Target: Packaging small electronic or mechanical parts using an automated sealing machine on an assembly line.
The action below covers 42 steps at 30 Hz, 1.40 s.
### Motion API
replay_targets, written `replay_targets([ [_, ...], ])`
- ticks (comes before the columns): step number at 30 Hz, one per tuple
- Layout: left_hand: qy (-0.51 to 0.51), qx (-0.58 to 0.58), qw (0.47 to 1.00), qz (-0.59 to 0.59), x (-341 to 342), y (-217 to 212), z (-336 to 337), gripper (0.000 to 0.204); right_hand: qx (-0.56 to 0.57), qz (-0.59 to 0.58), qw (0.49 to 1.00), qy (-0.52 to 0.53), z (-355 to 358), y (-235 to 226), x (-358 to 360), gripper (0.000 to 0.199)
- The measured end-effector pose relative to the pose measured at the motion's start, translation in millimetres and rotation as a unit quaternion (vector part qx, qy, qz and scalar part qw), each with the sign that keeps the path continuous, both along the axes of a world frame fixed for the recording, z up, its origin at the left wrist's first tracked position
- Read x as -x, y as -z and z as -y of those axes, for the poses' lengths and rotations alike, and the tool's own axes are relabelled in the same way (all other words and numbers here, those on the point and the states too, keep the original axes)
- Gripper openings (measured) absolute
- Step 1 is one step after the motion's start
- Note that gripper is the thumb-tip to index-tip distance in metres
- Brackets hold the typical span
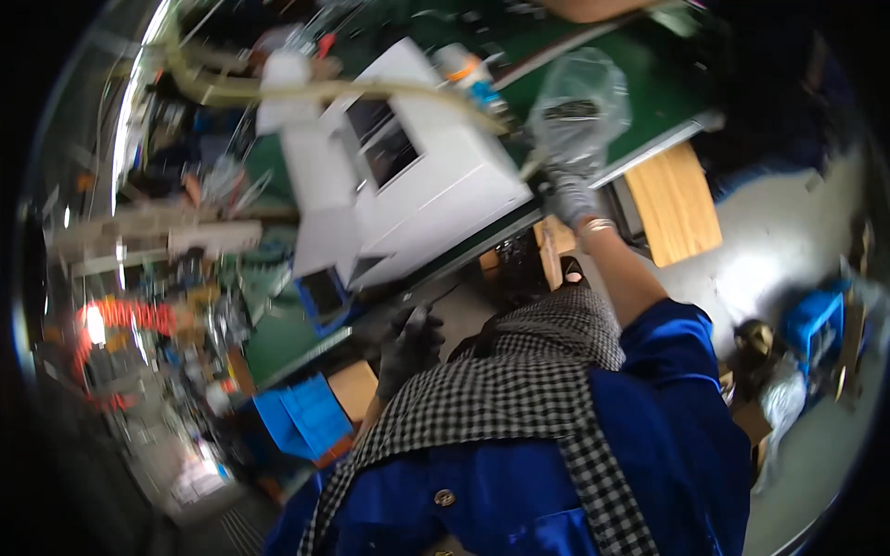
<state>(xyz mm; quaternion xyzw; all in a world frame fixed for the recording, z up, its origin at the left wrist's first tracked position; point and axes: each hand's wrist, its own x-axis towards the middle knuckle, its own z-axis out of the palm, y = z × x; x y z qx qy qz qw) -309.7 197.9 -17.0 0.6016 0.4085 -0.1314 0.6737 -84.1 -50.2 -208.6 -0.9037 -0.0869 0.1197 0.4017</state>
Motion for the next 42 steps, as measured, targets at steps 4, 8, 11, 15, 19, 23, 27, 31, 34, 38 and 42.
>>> replay_targets([
  [4, -0.076, -0.025, 0.996, 0.042, 15.6, 7.1, -17.8, 0.026, -0.052, 0.029, 0.998, -0.017, -3.0, -20.5, 24.8, 0.021],
  [8, -0.147, -0.031, 0.988, 0.046, 30.9, 36.1, -39.3, 0.022, -0.023, 0.022, 0.995, -0.100, -0.7, -11.4, 84.5, 0.018],
  [11, -0.169, -0.027, 0.984, 0.053, 36.2, 54.4, -57.8, 0.018, -0.027, -0.065, 0.982, -0.174, -19.0, -24.7, 113.3, 0.019],
  [15, -0.164, -0.079, 0.983, 0.041, 52.2, 102.5, -93.2, 0.019, -0.001, -0.079, 0.955, -0.286, -89.2, -53.0, 136.7, 0.020],
  [19, -0.102, -0.211, 0.972, -0.011, 55.4, 142.4, -119.2, 0.026, -0.018, -0.191, 0.931, -0.311, -161.5, -71.7, 157.1, 0.020],
  [23, -0.012, -0.342, 0.938, -0.063, 42.5, 138.6, -130.0, 0.028, 0.054, -0.148, 0.916, -0.370, -195.9, -70.1, 168.5, 0.020],
  [27, 0.020, -0.415, 0.906, -0.081, 25.8, 153.2, -132.6, 0.029, 0.064, -0.153, 0.915, -0.367, -211.8, -74.5, 173.3, 0.021],
  [31, 0.026, -0.395, 0.916, -0.069, 5.2, 166.2, -128.2, 0.034, 0.078, -0.177, 0.917, -0.347, -200.0, -60.9, 178.8, 0.026],
  [34, 0.012, -0.244, 0.966, -0.087, -0.9, 169.2, -119.2, 0.034, -0.086, -0.313, 0.917, -0.230, -200.4, -45.1, 181.4, 0.032],
  [38, -0.075, -0.041, 0.996, -0.017, 29.2, 191.7, -82.5, 0.044, -0.287, -0.595, 0.750, 0.037, -232.4, -90.4, 182.9, 0.035],
  [42, 0.114, -0.399, 0.905, -0.088, 16.8, 155.4, -76.8, 0.048, -0.356, -0.685, 0.627, 0.107, -223.8, -29.1, 170.2, 0.033],
])
